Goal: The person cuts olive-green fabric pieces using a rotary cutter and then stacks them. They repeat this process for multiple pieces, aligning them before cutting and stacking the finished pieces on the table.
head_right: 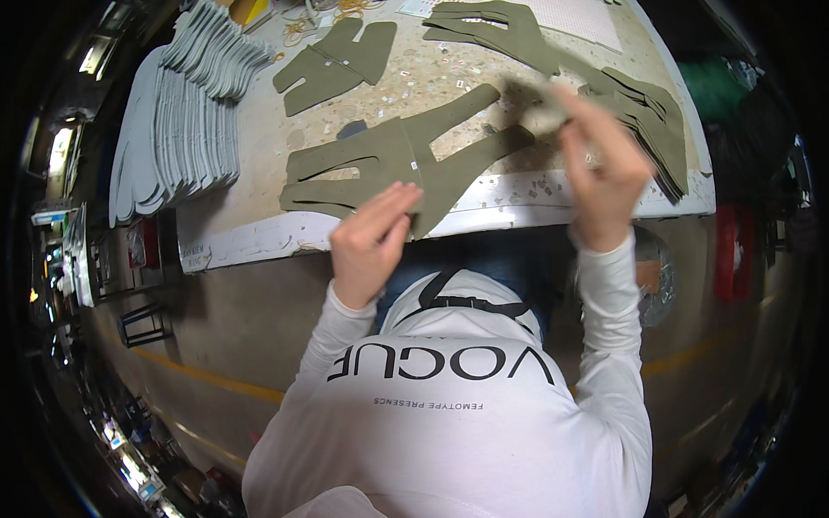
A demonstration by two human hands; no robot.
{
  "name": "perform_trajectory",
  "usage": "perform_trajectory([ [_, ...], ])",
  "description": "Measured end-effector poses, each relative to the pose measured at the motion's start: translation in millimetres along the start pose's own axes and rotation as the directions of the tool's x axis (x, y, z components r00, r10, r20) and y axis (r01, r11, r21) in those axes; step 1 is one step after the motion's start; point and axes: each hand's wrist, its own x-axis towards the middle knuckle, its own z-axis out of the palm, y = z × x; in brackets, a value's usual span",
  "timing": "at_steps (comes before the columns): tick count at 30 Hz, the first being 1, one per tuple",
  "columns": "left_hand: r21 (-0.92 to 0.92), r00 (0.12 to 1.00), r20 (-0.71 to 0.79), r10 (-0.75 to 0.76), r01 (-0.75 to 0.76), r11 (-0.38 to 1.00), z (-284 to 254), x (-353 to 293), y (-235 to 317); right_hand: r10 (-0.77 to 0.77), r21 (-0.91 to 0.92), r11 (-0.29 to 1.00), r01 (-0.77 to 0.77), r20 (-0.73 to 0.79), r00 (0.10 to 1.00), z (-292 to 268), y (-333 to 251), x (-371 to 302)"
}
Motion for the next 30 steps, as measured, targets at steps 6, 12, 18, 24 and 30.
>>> perform_trajectory([
  [6,0.068,0.997,-0.045,0.068,-0.065,0.996,26.7,-25.8,-4.5,-0.039,0.022,0.999,0.034,0.323,0.946,39.6,-21.4,-76.9],
  [12,0.076,0.985,0.015,0.171,-0.171,0.982,24.8,-28.4,-6.6,-0.12,0.124,0.989,0.084,0.326,0.938,47.9,-25.5,-99.1],
  [18,-0.07,0.99,0.049,0.132,-0.128,0.989,13.9,-23.9,-7.5,-0.145,0.087,0.989,0.121,0.368,0.918,43.7,-31.7,-98.7],
  [24,-0.564,0.815,0.149,-0.56,0.536,0.628,-23.3,-5.6,-14.5,-0.119,0.038,0.993,0.113,0.296,0.948,39.9,-36.6,-97.2],
  [30,-0.505,0.793,0.468,-0.391,0.602,0.618,0.5,33.0,-1.3,-0.047,0.252,0.968,0.008,0.152,0.987,36.0,-42.2,-95.8],
])
